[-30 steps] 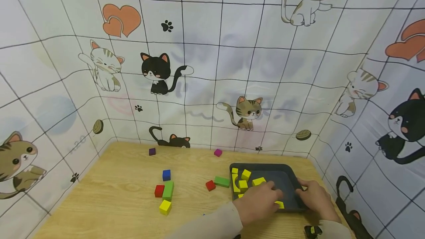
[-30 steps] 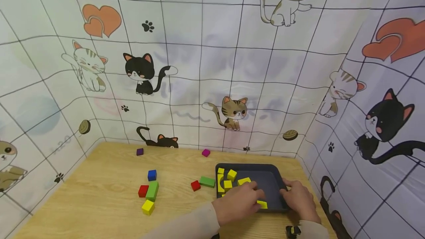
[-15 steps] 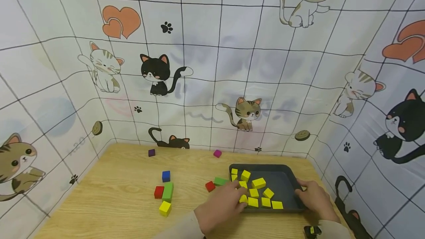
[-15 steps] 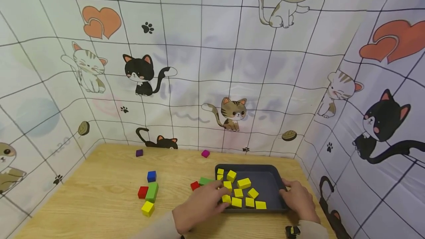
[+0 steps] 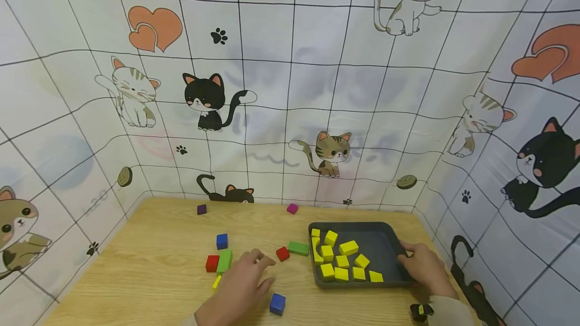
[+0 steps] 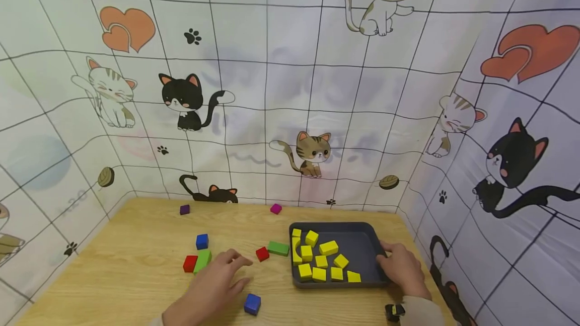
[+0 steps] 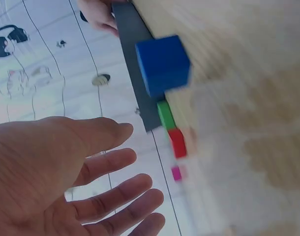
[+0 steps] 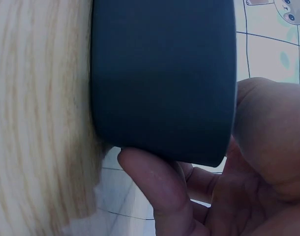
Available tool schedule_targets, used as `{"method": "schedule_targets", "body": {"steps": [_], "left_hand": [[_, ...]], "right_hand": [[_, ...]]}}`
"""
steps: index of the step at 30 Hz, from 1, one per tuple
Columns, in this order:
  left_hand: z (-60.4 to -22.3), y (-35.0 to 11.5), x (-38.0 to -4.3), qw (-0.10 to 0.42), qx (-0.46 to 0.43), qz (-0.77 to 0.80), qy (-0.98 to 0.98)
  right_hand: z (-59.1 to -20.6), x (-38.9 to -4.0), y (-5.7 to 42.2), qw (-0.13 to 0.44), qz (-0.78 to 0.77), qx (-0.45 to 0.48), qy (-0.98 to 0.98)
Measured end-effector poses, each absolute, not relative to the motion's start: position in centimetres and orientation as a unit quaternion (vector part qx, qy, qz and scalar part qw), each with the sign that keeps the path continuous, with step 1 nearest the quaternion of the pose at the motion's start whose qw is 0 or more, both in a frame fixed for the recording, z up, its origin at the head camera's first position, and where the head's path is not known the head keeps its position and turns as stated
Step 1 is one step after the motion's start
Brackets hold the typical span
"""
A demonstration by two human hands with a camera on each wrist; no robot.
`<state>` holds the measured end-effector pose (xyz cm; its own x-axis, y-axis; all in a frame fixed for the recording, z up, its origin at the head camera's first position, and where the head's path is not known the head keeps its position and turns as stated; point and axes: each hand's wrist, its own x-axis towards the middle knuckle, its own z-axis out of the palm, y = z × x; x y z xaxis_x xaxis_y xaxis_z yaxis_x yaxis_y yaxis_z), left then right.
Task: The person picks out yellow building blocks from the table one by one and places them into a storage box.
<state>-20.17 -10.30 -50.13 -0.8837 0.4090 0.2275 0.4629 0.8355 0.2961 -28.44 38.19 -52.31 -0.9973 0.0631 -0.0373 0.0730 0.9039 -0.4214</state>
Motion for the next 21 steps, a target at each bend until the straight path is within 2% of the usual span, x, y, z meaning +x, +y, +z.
{"method": "schedule_targets", "body": {"steps": [6,9,14,21], "left_hand": [[-50.5,-13.8,-18.9,0.093,-0.180,-0.173,-0.964],[-50.8,-14.9,-18.5,0.116,-0.158,-0.171,-0.965],[-51.4,-16.0,-18.1,0.148,-0.137,-0.170,-0.965],[-51.9,-17.1,-17.9,0.156,-0.116,-0.178,-0.965]], "right_hand": [[-52.3,-28.4,38.1,0.015,-0.217,0.036,0.975],[-52.2,-28.4,38.1,0.015,-0.217,0.036,0.975],[-52.3,-28.3,38.1,0.011,-0.216,0.034,0.976],[-52.3,-28.3,38.1,0.009,-0.215,0.031,0.976]]}}
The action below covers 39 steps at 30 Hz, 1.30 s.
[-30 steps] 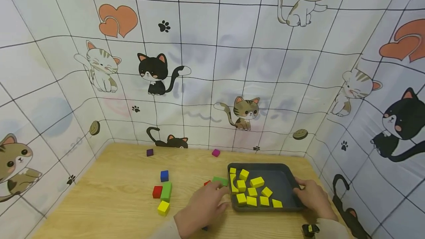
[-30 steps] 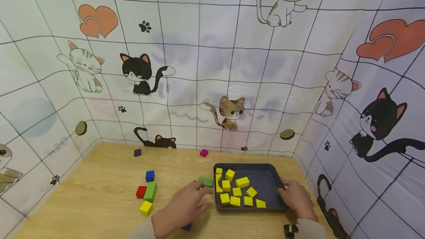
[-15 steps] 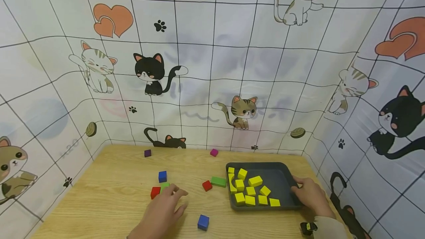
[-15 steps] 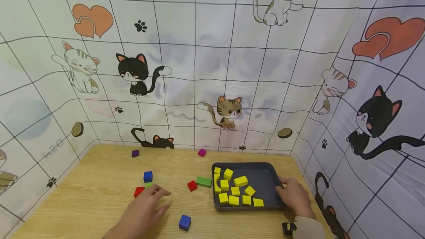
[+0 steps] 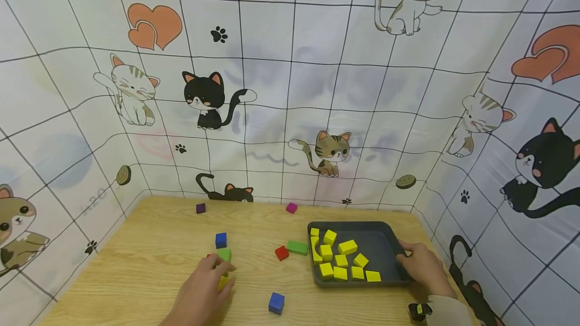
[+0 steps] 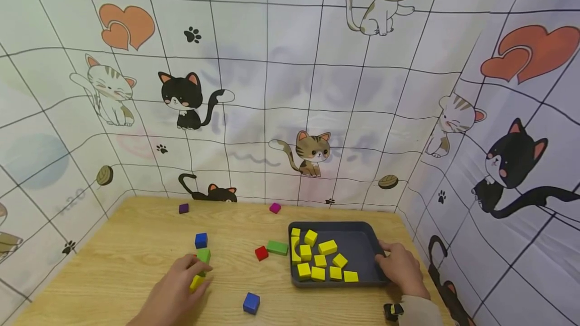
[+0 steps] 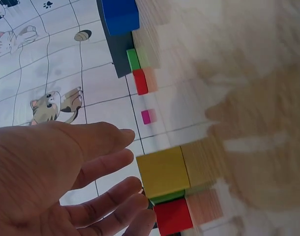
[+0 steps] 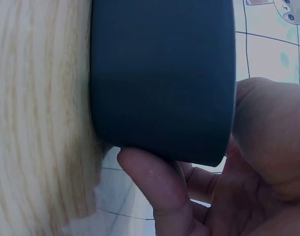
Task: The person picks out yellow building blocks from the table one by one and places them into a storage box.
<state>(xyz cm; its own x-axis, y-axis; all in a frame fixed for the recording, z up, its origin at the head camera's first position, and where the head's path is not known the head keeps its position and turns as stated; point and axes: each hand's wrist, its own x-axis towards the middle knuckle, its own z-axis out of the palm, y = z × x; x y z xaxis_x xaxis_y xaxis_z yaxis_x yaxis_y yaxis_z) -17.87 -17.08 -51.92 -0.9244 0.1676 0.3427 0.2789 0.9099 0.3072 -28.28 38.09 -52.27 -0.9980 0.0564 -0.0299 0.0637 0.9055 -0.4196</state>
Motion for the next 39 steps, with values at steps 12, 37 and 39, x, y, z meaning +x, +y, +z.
{"method": "schedule_targets", "body": {"steps": [12,37,39], "left_hand": [[-52.07,-17.98,-17.86,0.129,-0.108,-0.210,-0.963],[-52.08,-17.89,-17.75,0.109,-0.113,-0.235,-0.959],[-52.07,-17.87,-17.75,0.108,-0.114,-0.235,-0.959]], "right_hand": [[-52.29,-28.18,38.08,0.012,-0.215,0.029,0.976],[-52.12,-28.23,38.00,0.019,-0.223,0.040,0.974],[-52.06,-28.26,37.99,0.019,-0.224,0.040,0.974]]}}
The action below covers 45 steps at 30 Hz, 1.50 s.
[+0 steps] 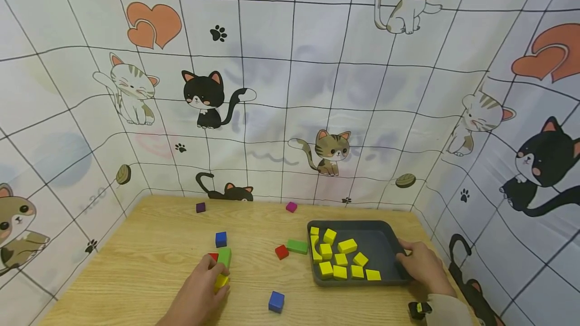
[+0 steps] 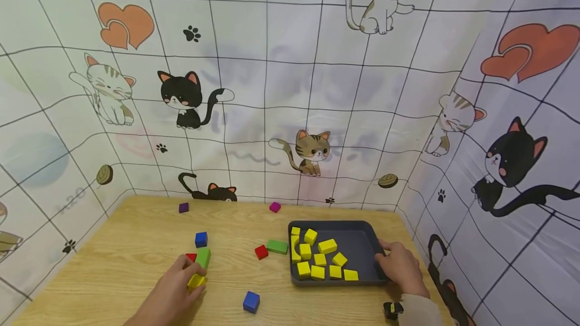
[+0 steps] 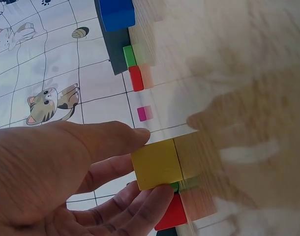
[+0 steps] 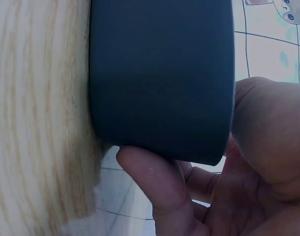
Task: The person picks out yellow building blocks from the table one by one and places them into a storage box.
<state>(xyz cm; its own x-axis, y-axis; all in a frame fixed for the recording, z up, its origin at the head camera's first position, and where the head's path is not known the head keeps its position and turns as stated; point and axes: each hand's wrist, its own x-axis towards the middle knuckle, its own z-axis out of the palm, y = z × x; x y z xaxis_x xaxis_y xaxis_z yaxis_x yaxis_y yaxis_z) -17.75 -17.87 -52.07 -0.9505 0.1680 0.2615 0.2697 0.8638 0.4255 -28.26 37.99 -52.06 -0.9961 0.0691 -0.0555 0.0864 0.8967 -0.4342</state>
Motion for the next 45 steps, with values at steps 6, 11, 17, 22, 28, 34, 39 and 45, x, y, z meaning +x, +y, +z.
{"method": "schedule_targets", "body": {"steps": [6,11,17,22,28,34,39,45], "left_hand": [[-51.9,-17.8,-17.9,0.098,-0.114,-0.234,-0.960],[-51.7,-17.4,-18.0,0.106,-0.119,-0.239,-0.958],[-51.3,-16.8,-18.2,0.112,-0.135,-0.243,-0.954],[-51.0,-16.2,-18.5,0.101,-0.133,-0.246,-0.955],[-50.7,-15.5,-18.9,0.102,-0.148,-0.239,-0.954],[-50.0,-14.5,-19.5,0.090,-0.164,-0.250,-0.950],[-49.8,-13.4,-20.1,0.081,-0.180,-0.258,-0.946],[-50.1,-11.6,-21.1,0.107,-0.214,-0.246,-0.939]], "right_hand": [[-52.1,-28.3,38.0,0.016,-0.224,0.035,0.974],[-52.0,-28.2,38.0,0.013,-0.227,0.029,0.973],[-52.0,-28.1,37.9,0.013,-0.228,0.032,0.973],[-52.1,-28.1,38.0,0.014,-0.227,0.035,0.973],[-52.0,-28.1,37.9,0.017,-0.226,0.031,0.973],[-51.9,-28.1,38.0,0.019,-0.225,0.029,0.974],[-52.1,-28.3,38.1,0.020,-0.224,0.029,0.974],[-52.1,-28.4,38.0,0.024,-0.225,0.031,0.974]]}}
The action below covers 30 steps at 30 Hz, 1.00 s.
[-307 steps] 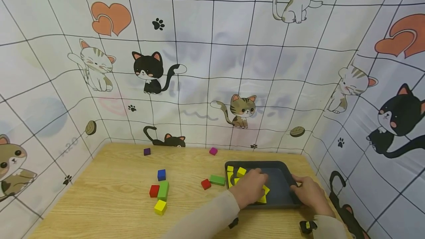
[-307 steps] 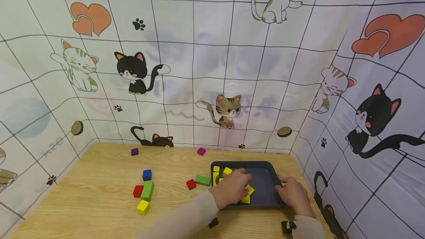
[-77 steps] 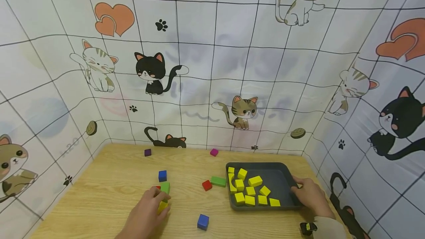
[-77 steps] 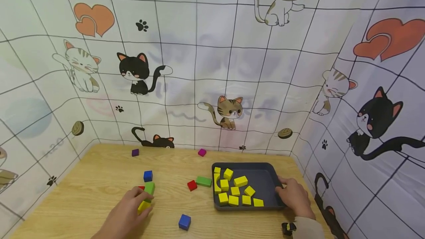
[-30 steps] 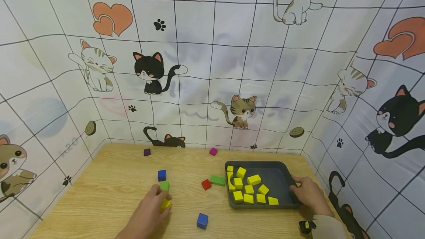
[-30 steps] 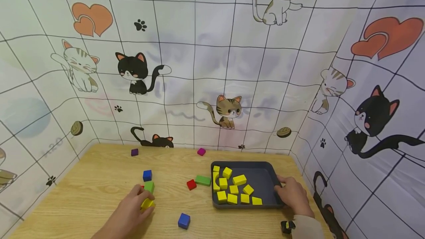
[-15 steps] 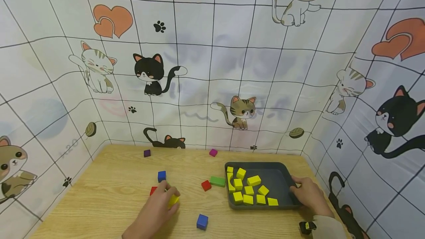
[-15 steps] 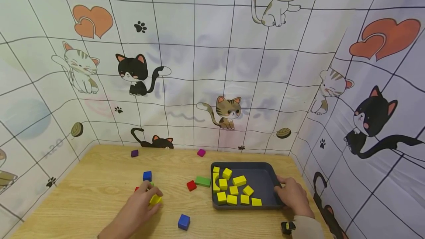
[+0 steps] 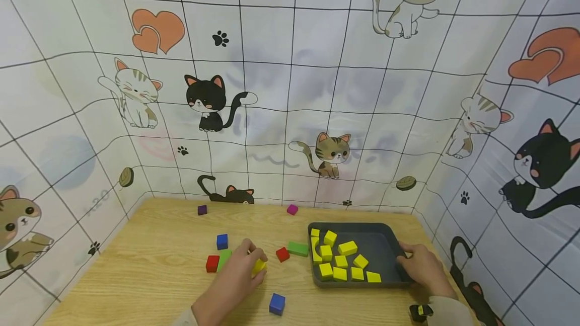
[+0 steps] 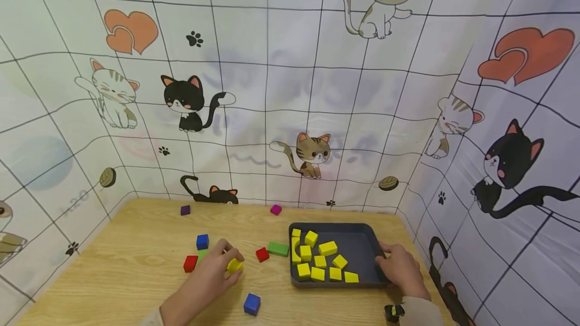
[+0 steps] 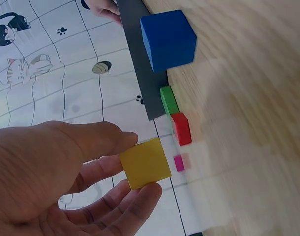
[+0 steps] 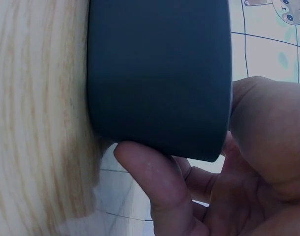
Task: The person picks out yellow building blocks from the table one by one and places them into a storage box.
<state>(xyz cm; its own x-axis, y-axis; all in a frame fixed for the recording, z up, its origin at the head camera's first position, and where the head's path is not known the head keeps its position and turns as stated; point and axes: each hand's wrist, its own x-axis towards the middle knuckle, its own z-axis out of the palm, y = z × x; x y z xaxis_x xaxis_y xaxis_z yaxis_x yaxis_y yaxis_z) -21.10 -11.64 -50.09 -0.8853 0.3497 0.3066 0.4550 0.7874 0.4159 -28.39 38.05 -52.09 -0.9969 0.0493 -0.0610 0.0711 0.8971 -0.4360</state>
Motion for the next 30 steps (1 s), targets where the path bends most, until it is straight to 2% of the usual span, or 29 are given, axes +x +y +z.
{"method": "schedule_targets", "body": {"steps": [11,21,30], "left_hand": [[-49.1,-7.4,-23.0,0.114,-0.250,-0.255,-0.927],[-48.1,-2.3,-25.1,0.164,-0.305,-0.235,-0.908],[-47.6,3.4,-26.9,0.127,-0.329,-0.199,-0.914]], "right_hand": [[-52.0,-28.4,38.0,0.018,-0.225,0.033,0.974],[-52.1,-28.4,38.1,0.012,-0.224,0.027,0.974],[-52.0,-28.2,38.0,0.016,-0.225,0.027,0.974]]}}
